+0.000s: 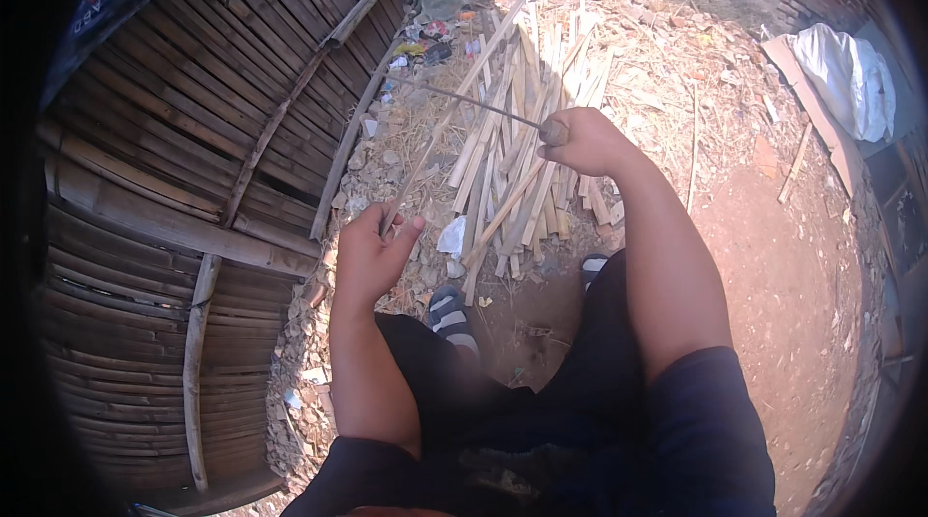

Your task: The person uses a knife to shave and strip thin pieces from a bamboo stalk while sitting in an outdoor area.

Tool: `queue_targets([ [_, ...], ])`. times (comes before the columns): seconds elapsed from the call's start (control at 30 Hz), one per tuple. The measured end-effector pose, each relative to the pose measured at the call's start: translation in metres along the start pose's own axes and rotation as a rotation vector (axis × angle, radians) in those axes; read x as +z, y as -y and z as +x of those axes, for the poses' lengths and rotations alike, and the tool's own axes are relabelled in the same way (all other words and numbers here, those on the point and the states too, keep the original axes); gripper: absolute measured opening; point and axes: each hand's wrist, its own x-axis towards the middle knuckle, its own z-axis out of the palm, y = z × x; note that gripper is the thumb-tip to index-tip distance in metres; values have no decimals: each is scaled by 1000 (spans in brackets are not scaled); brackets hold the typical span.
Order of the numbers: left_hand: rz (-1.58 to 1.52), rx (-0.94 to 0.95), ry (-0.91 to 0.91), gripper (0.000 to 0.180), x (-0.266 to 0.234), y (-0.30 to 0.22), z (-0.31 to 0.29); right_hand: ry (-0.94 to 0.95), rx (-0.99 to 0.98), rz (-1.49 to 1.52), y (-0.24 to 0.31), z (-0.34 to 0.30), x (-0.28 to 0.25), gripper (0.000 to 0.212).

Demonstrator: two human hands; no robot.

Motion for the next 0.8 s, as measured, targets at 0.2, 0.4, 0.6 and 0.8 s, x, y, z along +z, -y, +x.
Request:
queue_targets([
  [0.2,26,-48,38,45,-3,0,3,-125,56,8,-6,-8,-7,39],
  [0.4,-26,-67,26,45,1,-2,1,36,-252,-383,57,-34,9,37],
  [0.6,67,-53,50,47,-6,-8,0,-291,93,2,-22,1,-13,40],
  [0.8,9,-47,21,46,0,-1,0,-182,-6,-64,5,-15,-4,39],
])
